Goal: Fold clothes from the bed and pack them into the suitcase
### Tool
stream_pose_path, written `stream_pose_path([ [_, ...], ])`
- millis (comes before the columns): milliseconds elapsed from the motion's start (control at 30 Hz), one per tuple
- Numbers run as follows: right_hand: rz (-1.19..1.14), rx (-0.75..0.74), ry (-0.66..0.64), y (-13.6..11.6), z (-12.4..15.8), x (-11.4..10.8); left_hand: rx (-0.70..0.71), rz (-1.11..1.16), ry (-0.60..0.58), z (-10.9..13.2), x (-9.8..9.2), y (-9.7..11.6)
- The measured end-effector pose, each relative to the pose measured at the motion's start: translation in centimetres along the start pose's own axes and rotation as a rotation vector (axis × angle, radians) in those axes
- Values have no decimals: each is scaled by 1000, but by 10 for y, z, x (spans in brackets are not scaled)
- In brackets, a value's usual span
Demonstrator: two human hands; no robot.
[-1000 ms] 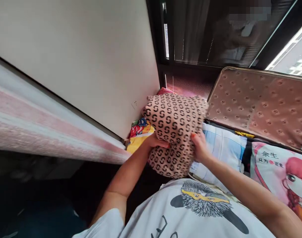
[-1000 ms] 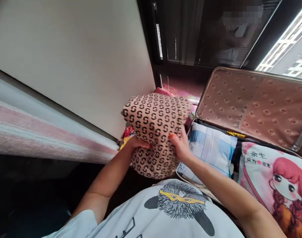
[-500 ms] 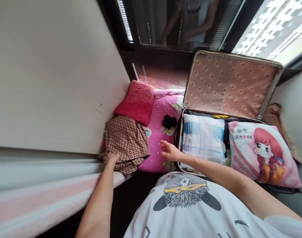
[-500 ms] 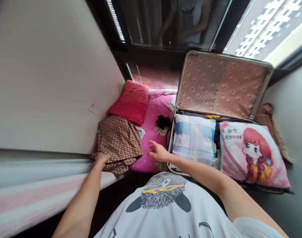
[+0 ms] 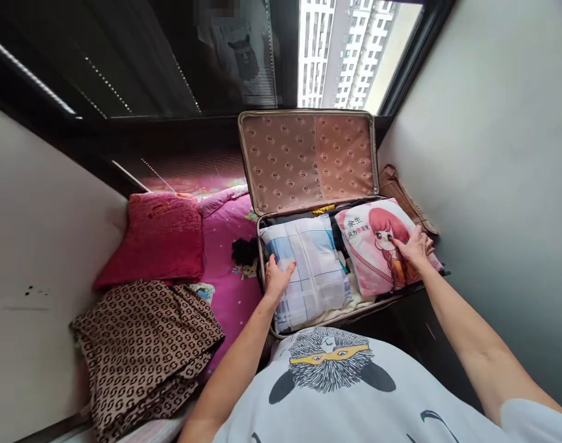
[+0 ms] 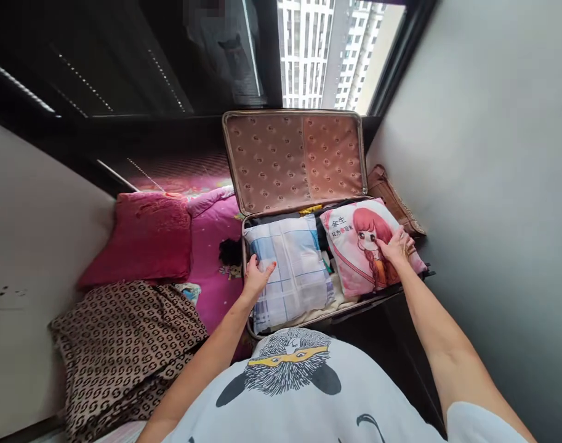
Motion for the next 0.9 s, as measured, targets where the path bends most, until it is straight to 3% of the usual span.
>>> stream_pose_path([
  [100, 115, -51, -138, 18, -24, 20, -105, -89, 70, 3, 2, 8],
  [200, 25, -194, -151, 7, -31, 11, -220, -17, 17, 12, 8, 9],
  [267, -176, -277, -133, -4, -30, -18, -233, 88, -17, 16, 13, 14],
  [467, -849, -392, -143, -38, -10, -149, -337, 653, 21, 24, 33, 27],
  [567, -1020, -406, -177, -65, -1, -177, -412, 829, 14, 31, 42, 32],
  [667, -1039, -469, -288, -103, 26, -148, -462, 972, -45, 43, 41, 37],
  [800, -891, -638, -528, -141, 111, -47, -391, 1170, -245, 62, 29, 49],
  [900, -722, -707, -612, -147, 166, 20, -391, 1025, -237, 68, 19, 39],
])
Point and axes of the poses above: each hand's wrist, its own z-axis away from the middle knuckle, its own x-axis out of the palm, y = z × x, the point moved 8 cm from there along -z, towards the middle knuckle, and after that the axes turned 13 degrees about x, right-handed, at the moved point
